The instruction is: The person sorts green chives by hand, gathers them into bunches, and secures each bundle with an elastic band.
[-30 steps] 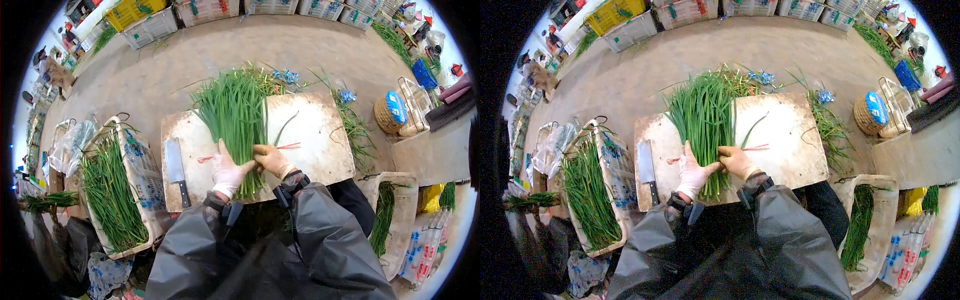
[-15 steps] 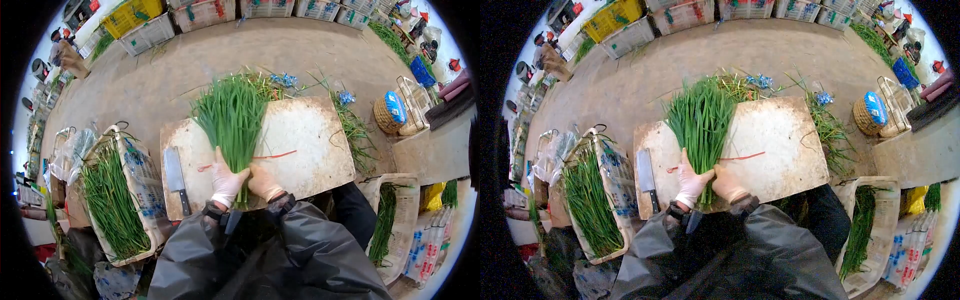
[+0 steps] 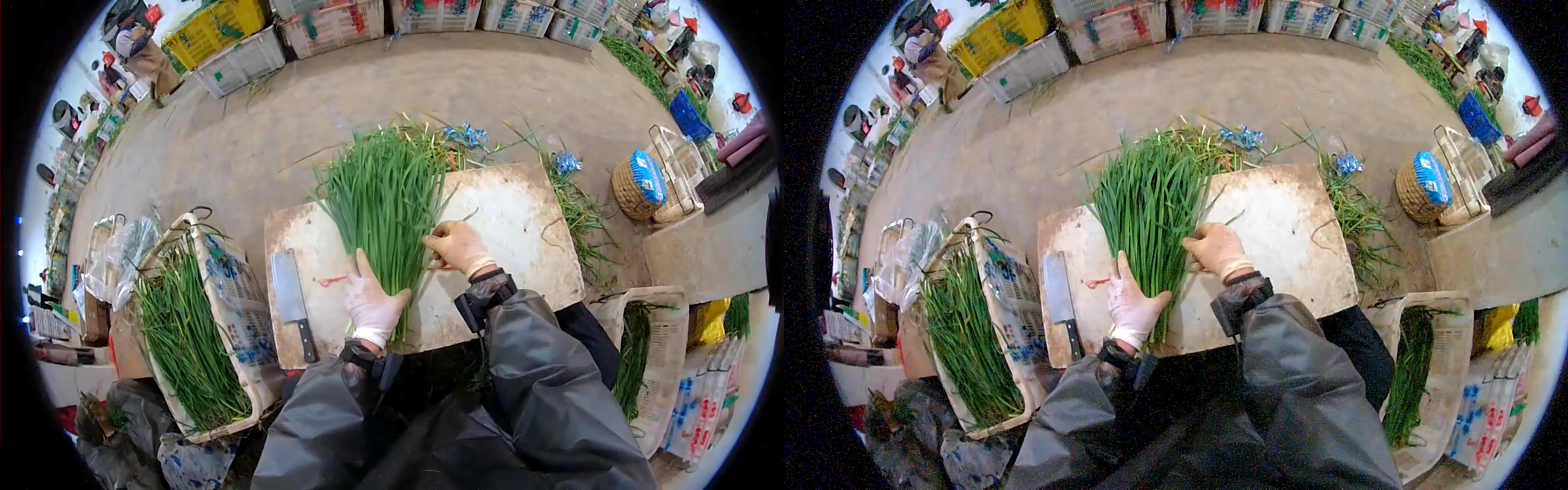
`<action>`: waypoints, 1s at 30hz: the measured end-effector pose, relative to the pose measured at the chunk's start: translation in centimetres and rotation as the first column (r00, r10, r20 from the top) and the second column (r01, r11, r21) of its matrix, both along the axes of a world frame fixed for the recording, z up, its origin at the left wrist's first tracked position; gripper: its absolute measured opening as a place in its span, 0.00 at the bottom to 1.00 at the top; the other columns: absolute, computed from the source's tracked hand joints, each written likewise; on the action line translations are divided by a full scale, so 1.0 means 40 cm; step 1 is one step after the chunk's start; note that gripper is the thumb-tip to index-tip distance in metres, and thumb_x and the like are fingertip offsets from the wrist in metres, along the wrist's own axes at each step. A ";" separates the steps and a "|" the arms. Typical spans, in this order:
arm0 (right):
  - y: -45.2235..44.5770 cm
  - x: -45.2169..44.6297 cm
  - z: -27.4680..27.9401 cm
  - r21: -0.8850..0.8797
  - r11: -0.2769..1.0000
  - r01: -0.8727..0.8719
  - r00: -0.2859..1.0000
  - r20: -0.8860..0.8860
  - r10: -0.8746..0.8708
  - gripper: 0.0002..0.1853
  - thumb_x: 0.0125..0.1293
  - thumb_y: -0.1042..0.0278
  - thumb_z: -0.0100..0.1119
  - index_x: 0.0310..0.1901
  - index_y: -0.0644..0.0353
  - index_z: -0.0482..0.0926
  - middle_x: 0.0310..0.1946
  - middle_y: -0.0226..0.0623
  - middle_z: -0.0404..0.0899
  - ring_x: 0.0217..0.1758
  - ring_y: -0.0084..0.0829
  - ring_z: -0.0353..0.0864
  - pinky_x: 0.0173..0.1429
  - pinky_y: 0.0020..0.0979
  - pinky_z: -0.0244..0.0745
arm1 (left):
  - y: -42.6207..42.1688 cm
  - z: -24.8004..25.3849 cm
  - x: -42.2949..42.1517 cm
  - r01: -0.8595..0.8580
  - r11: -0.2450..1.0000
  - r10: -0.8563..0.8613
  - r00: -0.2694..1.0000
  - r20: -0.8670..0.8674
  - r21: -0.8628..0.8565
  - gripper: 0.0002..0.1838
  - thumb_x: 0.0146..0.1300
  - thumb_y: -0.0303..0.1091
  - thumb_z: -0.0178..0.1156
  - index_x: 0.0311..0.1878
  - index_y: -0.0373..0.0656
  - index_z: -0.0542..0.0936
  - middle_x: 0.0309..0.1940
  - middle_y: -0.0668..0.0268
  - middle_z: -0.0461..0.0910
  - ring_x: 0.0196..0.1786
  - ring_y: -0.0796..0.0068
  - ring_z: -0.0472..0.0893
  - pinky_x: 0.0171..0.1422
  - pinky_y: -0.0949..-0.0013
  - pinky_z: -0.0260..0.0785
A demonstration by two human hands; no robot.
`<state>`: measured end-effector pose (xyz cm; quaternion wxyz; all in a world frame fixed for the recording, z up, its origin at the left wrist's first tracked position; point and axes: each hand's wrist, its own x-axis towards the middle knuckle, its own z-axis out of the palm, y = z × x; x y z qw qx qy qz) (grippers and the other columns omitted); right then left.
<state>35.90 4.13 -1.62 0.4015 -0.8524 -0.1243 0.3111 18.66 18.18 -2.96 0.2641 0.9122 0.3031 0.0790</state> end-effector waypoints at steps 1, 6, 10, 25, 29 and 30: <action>0.015 0.014 -0.045 0.033 0.998 0.045 0.999 0.016 -0.045 0.22 0.65 0.50 0.66 0.44 0.64 0.89 0.29 0.46 0.89 0.35 0.37 0.91 0.47 0.36 0.85 | -0.001 0.008 0.002 -0.001 1.000 0.001 1.000 0.003 -0.029 0.69 0.41 0.45 0.81 0.83 0.36 0.49 0.77 0.39 0.59 0.72 0.36 0.68 0.75 0.47 0.66; 0.056 0.000 -0.116 0.222 0.949 0.223 0.974 -0.098 -0.205 0.18 0.64 0.55 0.66 0.43 0.65 0.87 0.27 0.42 0.86 0.29 0.35 0.86 0.37 0.38 0.79 | -0.005 0.006 0.000 -0.052 0.986 0.042 0.997 -0.066 -0.161 0.71 0.42 0.46 0.81 0.85 0.40 0.47 0.67 0.36 0.70 0.64 0.39 0.77 0.67 0.47 0.74; 0.046 -0.010 -0.144 0.434 0.856 0.280 0.960 -0.150 -0.237 0.12 0.65 0.64 0.62 0.40 0.66 0.85 0.24 0.35 0.82 0.26 0.27 0.80 0.33 0.34 0.76 | -0.009 0.008 -0.005 -0.006 0.988 0.029 0.989 -0.146 0.151 0.71 0.45 0.55 0.80 0.85 0.39 0.47 0.66 0.38 0.73 0.62 0.42 0.78 0.63 0.49 0.76; -0.154 0.266 -0.080 0.483 0.671 0.563 0.732 0.086 -0.676 0.17 0.64 0.62 0.64 0.49 0.65 0.83 0.34 0.48 0.89 0.34 0.38 0.89 0.42 0.38 0.82 | -0.013 0.011 -0.002 -0.005 1.000 0.006 0.997 -0.073 0.024 0.67 0.45 0.49 0.79 0.84 0.38 0.50 0.79 0.40 0.59 0.70 0.39 0.73 0.67 0.46 0.73; -0.131 0.185 -0.080 0.394 0.863 0.316 0.887 0.201 -0.416 0.40 0.63 0.46 0.74 0.67 0.68 0.73 0.51 0.54 0.88 0.53 0.51 0.89 0.56 0.43 0.81 | -0.016 0.022 0.003 0.021 1.000 -0.021 0.997 -0.074 0.001 0.67 0.44 0.46 0.80 0.83 0.36 0.50 0.78 0.38 0.58 0.71 0.37 0.71 0.71 0.46 0.71; -0.095 0.133 -0.062 0.298 0.934 0.198 0.912 0.294 -0.287 0.47 0.62 0.40 0.73 0.71 0.68 0.68 0.52 0.56 0.87 0.55 0.51 0.88 0.58 0.43 0.81 | -0.012 0.017 0.004 0.030 1.000 -0.030 0.997 -0.071 0.003 0.68 0.43 0.45 0.80 0.83 0.35 0.50 0.77 0.39 0.58 0.71 0.37 0.71 0.72 0.48 0.71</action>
